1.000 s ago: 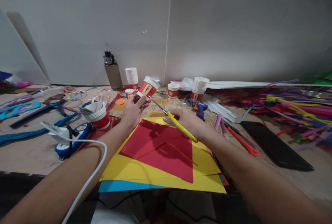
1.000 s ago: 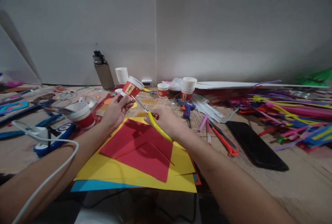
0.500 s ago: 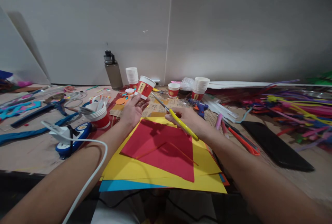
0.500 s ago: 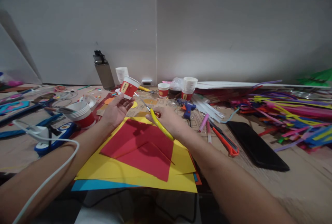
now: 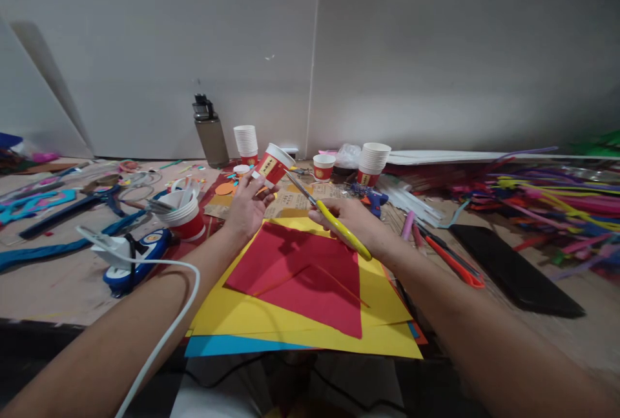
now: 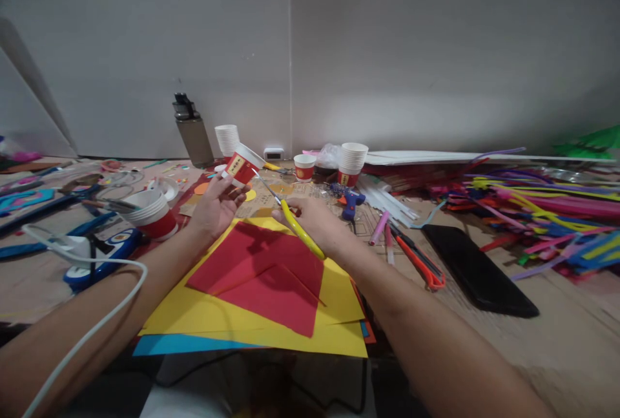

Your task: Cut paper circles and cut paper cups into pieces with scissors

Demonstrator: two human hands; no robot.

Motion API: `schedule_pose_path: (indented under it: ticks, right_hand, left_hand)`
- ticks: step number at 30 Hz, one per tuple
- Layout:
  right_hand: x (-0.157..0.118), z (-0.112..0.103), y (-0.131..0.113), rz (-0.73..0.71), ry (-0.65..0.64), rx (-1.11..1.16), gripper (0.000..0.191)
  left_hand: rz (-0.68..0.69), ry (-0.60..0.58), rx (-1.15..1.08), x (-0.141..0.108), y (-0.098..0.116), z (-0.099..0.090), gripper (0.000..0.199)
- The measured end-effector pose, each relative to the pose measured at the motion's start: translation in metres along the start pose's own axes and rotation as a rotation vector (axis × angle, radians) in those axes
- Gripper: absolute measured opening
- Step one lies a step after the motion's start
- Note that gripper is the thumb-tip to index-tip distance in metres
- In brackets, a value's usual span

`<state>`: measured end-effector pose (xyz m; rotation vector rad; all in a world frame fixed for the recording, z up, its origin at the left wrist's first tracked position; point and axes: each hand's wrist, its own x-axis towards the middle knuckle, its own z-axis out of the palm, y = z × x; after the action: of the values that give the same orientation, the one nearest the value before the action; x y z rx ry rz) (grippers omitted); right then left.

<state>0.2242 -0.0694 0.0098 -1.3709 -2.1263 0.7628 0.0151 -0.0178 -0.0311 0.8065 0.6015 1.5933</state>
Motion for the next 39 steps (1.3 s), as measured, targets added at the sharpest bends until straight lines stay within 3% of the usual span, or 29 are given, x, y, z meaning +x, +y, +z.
schedule_pose_path:
  ticks: [19, 39]
  right_hand:
    - [-0.0011, -0.0018, -0.0044, -0.001, -0.021, 0.005, 0.033]
    - [-0.0037, -0.0018, -0.0082, -0.008, -0.009, 0.002, 0.034]
  left_hand:
    - [0.034, -0.006, 0.045, 0.0008, -0.0021, 0.0003, 0.05]
    - [0.025, 0.02, 0.077, 0.0011, 0.0023, 0.0028, 0.043]
